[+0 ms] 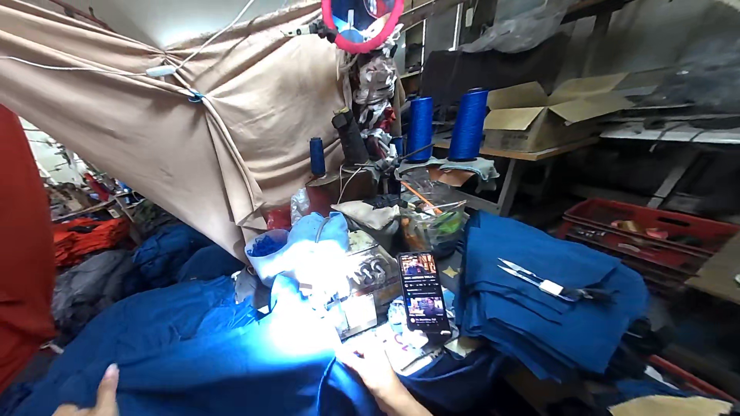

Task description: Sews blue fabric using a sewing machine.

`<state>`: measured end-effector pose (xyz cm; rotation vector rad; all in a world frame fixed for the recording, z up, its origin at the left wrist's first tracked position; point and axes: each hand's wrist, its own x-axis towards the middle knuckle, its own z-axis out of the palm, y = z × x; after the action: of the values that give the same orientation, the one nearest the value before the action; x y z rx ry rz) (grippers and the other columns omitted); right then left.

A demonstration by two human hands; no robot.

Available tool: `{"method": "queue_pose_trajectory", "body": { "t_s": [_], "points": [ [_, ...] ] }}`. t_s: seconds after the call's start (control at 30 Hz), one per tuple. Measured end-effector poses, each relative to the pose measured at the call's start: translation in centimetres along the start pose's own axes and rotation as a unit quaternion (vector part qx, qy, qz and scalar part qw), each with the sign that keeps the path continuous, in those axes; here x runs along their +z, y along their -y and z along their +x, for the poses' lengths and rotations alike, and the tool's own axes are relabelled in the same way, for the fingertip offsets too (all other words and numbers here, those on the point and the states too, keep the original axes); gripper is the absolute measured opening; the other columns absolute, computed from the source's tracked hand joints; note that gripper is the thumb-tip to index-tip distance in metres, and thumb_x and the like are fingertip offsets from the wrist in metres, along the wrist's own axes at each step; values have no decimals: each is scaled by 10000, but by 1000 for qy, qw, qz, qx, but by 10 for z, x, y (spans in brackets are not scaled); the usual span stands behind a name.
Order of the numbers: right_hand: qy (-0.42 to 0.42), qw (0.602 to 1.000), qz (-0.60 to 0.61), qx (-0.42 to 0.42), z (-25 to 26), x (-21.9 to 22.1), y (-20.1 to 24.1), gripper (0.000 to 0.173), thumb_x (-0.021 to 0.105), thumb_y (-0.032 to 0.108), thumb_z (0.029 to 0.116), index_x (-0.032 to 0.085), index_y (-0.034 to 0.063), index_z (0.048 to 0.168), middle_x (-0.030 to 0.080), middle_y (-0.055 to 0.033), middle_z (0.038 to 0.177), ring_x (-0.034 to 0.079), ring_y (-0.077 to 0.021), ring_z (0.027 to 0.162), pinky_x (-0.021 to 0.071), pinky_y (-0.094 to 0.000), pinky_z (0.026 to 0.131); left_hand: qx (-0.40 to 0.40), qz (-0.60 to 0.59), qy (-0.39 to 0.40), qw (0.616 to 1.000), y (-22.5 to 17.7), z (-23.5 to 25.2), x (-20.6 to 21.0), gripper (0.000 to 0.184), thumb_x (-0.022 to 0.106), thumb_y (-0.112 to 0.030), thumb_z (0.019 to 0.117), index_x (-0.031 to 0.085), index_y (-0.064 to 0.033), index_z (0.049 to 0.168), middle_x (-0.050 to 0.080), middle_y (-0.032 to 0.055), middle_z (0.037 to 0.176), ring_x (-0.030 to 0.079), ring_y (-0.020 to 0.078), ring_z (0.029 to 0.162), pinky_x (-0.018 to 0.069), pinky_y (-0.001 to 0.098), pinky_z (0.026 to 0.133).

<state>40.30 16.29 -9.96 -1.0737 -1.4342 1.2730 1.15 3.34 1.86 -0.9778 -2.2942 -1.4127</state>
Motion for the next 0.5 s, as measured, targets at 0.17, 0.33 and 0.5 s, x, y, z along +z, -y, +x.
{"method": "queue_pose_trajectory", "body": {
  "t_s": [0.17,0.33,0.5],
  "points": [
    [8,1000,14,-20,32,9,30,394,738,239,909,677,11,1224,703,-106,1148,653,-142,1085,530,-341,978,36,16,17,999,-23,61,41,559,631,-337,1008,620,210,1123,629,417,1139,610,527,1154,430,633,1028],
    [17,997,-78,22,46,7,40,450,698,256,938,632,-1,1302,675,-166,1224,628,-232,1160,488,-415,1032,-55,37,236,970,-27,70,79,830,593,-510,1007,392,153,1462,440,399,1456,421,496,1402,318,631,1158],
    [-27,992,-124,-6,39,5,51,507,741,295,908,642,-15,1296,664,-179,1277,604,-252,1231,457,-411,1087,139,251,358,888,-76,10,88,514,574,-460,1026,674,-60,1332,618,200,1400,522,424,1357,366,655,1115]
  ]
}}
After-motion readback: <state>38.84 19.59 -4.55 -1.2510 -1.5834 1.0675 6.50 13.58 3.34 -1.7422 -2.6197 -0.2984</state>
